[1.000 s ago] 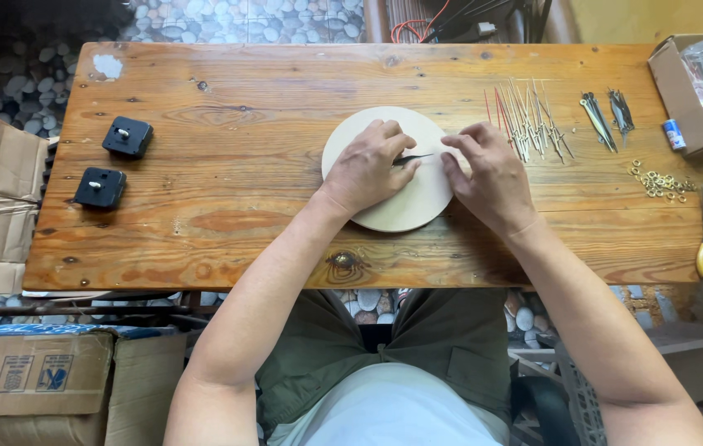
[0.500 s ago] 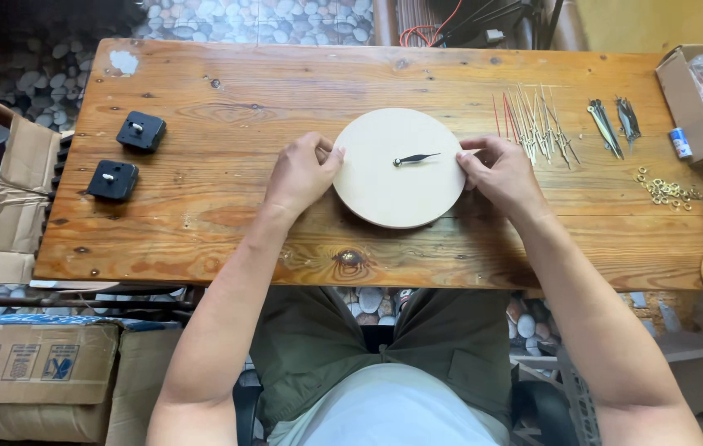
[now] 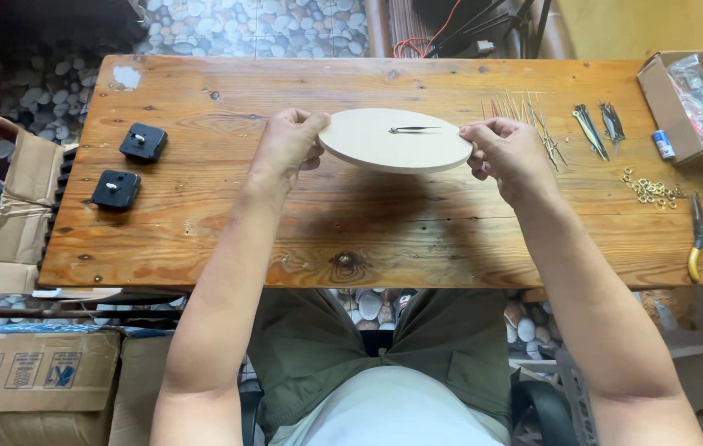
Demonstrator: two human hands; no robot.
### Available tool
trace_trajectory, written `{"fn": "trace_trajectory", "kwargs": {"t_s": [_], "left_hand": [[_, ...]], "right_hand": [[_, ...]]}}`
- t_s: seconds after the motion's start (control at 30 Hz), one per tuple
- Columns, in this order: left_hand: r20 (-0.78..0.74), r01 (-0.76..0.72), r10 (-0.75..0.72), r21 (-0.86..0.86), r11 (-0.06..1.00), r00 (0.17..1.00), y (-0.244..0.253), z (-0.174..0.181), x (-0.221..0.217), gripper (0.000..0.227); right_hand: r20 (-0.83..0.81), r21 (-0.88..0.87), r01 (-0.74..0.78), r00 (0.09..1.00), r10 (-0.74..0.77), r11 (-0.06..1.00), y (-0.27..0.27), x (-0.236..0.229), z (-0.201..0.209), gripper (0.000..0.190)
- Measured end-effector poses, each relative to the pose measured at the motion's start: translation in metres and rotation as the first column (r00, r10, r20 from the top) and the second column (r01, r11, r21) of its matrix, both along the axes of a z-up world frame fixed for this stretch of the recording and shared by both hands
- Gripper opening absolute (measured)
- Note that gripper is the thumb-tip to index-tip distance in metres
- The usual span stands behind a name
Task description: The person assembles a clock by attaching the hour, minute, and second hands to a round wooden clock face. They carefully align each hand and secure it with a nut, then lift the face to show the completed assembly.
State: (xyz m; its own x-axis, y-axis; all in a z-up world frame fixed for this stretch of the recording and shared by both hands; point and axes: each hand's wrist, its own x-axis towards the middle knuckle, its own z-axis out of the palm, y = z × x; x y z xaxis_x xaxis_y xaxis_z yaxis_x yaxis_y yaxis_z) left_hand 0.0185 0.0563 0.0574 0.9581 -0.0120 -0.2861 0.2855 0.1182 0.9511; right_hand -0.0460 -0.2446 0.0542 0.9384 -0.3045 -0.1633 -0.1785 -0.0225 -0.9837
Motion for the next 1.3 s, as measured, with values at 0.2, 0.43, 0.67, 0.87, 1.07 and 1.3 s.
{"fn": "trace_trajectory", "kwargs": {"t_s": [0.2, 0.43, 0.67, 0.87, 1.07, 1.3], "left_hand": [[-0.002, 0.013, -0.013, 0.001, 1.000, 1.000, -0.001, -0.003, 0.000, 0.025], [-0.010, 0.028, -0.028, -0.022, 0.999, 1.000, -0.002, -0.016, 0.006, 0.026], [-0.013, 0.046, -0.046, 0.011, 0.999, 0.999, -0.003, -0.033, 0.010, 0.025], [0.110, 0.097, -0.141, 0.335, 0.937, 0.984, 0.006, -0.051, 0.011, 0.024], [0.174, 0.141, -0.401, 0.753, 0.642, 0.899, 0.007, -0.047, -0.004, 0.033], [0.189, 0.071, -0.481, 0.878, 0.473, 0.856, 0.002, -0.043, -0.015, 0.036]], "right_hand": [[-0.005, 0.011, 0.001, 1.000, -0.001, 1.000, -0.002, 0.003, 0.002, 0.020], [0.000, 0.019, 0.008, 1.000, -0.008, 1.000, -0.002, 0.004, 0.001, 0.020], [0.013, 0.003, 0.007, 1.000, -0.007, 1.000, -0.003, 0.004, -0.012, 0.022], [0.098, -0.061, -0.080, 0.992, 0.086, 0.995, -0.003, -0.001, -0.028, 0.024], [0.128, -0.256, -0.156, 0.973, 0.193, 0.954, -0.018, -0.006, -0.056, 0.027], [0.045, -0.460, -0.193, 0.970, 0.240, 0.867, -0.022, -0.011, -0.055, 0.026]]}}
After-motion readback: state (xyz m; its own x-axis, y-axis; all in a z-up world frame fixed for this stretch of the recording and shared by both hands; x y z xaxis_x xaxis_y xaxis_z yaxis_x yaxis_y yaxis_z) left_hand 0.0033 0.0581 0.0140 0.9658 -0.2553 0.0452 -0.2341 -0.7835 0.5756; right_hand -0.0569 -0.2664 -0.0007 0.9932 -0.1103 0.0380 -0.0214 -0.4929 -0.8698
